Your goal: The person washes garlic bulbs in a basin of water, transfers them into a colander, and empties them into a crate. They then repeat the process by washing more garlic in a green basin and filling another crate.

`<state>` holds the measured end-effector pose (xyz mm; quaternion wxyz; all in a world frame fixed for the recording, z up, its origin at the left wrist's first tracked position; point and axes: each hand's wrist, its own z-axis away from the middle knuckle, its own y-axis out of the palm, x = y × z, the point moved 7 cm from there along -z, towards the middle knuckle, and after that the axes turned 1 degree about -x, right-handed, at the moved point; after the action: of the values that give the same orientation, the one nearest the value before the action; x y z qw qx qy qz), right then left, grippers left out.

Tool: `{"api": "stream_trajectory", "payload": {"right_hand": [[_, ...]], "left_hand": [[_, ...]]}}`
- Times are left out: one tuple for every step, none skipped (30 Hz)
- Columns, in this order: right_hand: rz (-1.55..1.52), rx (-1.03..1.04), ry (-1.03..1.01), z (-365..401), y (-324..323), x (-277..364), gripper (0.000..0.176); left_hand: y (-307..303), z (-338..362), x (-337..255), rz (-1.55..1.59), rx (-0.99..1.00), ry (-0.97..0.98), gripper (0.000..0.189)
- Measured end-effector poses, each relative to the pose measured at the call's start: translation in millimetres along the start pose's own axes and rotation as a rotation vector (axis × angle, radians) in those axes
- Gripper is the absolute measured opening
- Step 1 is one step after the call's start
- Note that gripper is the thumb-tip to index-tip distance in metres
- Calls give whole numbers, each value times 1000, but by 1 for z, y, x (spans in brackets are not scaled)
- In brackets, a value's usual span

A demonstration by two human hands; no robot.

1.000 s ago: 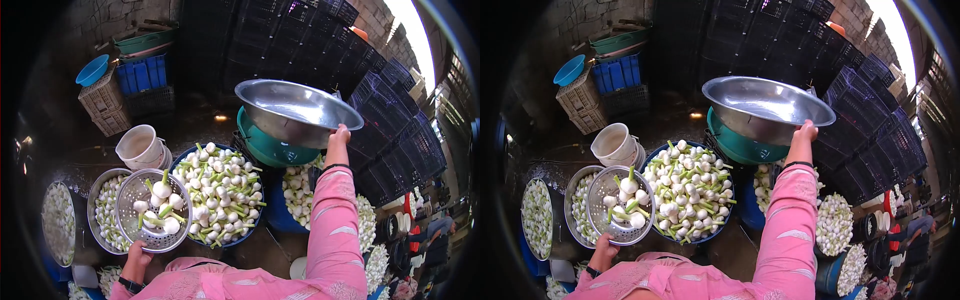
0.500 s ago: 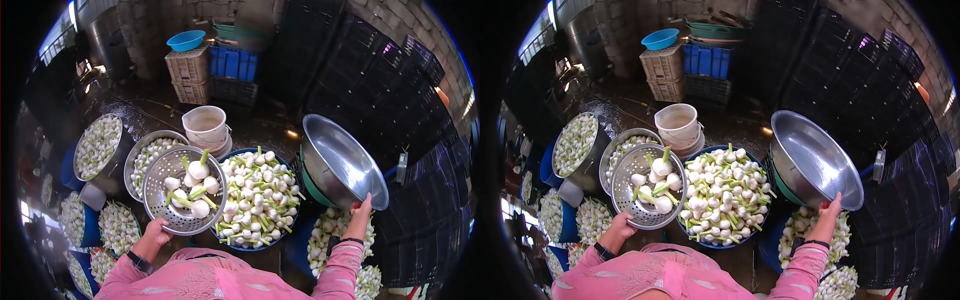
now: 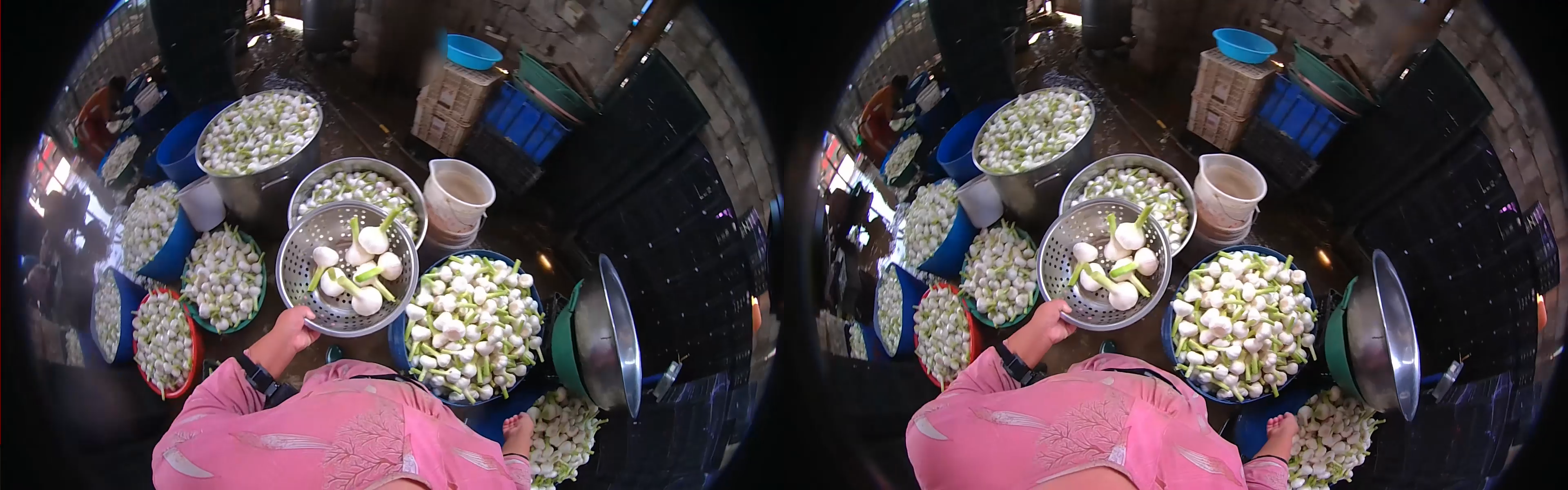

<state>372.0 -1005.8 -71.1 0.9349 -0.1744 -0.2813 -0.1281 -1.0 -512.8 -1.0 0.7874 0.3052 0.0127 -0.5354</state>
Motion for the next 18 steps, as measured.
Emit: {"api": "stream_trajectory", "payload": {"right_hand": [[301, 22, -15, 4, 11, -25, 9], [584, 34, -35, 12, 19, -46, 7], [1364, 203, -482, 46, 53, -44, 6], [1618, 324, -683, 69, 69, -57, 7], [1839, 409, -938, 96, 83, -71, 7], [1553, 430, -905, 105, 85, -72, 8], [1700, 421, -857, 102, 97, -77, 6], [1625, 426, -852, 116, 111, -72, 7], [1554, 427, -844, 130, 123, -65, 8], [1538, 480, -835, 131, 132, -61, 9], [1522, 532, -824, 133, 141, -56, 10], [1594, 618, -873, 134, 159, -55, 11], [1657, 706, -927, 135, 175, -52, 13], [1836, 830, -1009, 118, 197, -54, 15], [1872, 810, -1056, 136, 212, -58, 16], [1880, 861, -1148, 142, 227, -58, 16], [1883, 908, -1244, 148, 243, -59, 16], [1866, 1036, -1370, 124, 268, -66, 15]], "left_hand": [[-15, 0, -11, -47, 7, 22, 37], [-25, 8, -25, -11, -29, 43, 35], [-31, 19, -34, 23, -62, 50, 33], [-41, 28, -37, 57, -98, 53, 31], [-73, 12, -37, 75, -111, 54, 31], [-89, 21, -40, 105, -146, 76, 31], [-101, 29, -43, 136, -172, 102, 31], [-109, 36, -42, 169, -193, 125, 31], [-120, 44, -40, 222, -216, 159, 28], [-129, 51, -37, 279, -189, 168, 29], [-135, 59, -30, 322, -199, 179, 28], [-143, 72, -22, 386, -223, 206, 28], [-157, 74, -10, 418, -255, 251, 28], [-178, 82, 3, 473, -313, 315, 27], [-182, 105, 15, 505, -342, 333, 26], [-182, 120, 24, 515, -343, 338, 24], [-195, 130, 38, 590, -351, 345, 23], [-201, 135, 54, 647, -341, 340, 21]]}}
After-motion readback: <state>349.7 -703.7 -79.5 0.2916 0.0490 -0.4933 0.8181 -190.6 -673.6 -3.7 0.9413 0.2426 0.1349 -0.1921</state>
